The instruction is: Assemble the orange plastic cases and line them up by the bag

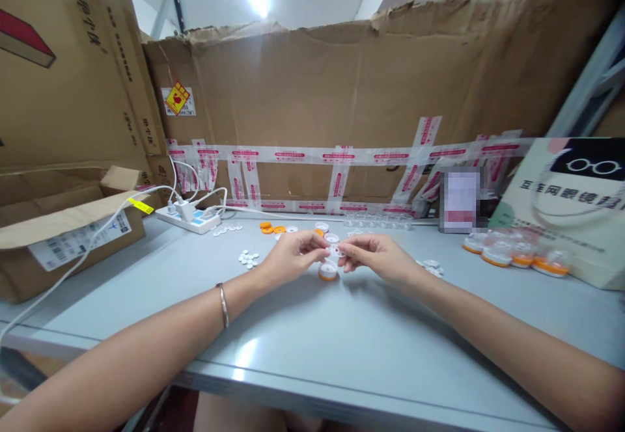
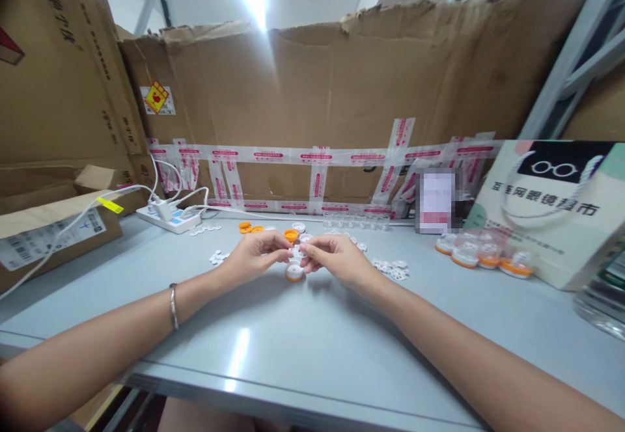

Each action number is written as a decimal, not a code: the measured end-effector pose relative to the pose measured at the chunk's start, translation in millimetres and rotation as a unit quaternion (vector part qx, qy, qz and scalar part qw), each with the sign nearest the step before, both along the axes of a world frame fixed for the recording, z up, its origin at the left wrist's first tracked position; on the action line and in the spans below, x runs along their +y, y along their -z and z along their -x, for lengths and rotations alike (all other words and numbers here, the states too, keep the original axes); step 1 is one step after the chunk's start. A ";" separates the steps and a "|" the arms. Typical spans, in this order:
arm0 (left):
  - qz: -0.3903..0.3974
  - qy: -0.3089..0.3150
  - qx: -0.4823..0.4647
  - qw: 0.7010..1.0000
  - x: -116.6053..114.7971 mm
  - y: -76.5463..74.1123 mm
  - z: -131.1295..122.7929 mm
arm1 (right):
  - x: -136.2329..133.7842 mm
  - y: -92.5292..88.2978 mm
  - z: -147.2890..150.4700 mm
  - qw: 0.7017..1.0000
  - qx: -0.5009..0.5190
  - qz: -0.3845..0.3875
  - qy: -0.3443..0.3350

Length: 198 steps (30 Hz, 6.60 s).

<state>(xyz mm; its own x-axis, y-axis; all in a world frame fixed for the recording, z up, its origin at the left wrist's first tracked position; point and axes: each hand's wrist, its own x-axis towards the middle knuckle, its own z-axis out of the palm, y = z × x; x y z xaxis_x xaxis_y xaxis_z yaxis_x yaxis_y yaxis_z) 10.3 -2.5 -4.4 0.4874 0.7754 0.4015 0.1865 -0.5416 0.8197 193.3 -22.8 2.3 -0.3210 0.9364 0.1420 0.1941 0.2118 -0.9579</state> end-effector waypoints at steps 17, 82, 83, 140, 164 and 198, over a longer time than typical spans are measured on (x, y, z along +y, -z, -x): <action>-0.024 -0.053 0.041 0.997 -0.1 -2.5 2.6 | 37.5 18.4 -50.2 0.892 -0.403 -0.191 0.073; -0.224 -0.032 0.106 0.968 -7.1 -3.9 3.1 | -8.4 7.2 1.3 0.966 -0.091 -0.239 0.033; -0.223 -0.033 0.104 0.969 -7.2 -3.9 3.0 | -8.6 7.4 1.2 0.965 -0.095 -0.242 0.031; -0.253 -0.032 0.088 0.963 -9.2 -5.0 3.0 | -4.4 5.1 3.3 0.994 0.101 0.032 0.012; -0.101 0.008 0.244 0.964 -0.9 10.7 -2.5 | 0.6 15.5 9.1 0.967 -0.127 -0.204 0.082; -0.036 0.011 0.204 0.978 0.9 14.3 -3.1 | 3.3 16.8 4.8 0.981 -0.128 -0.147 0.024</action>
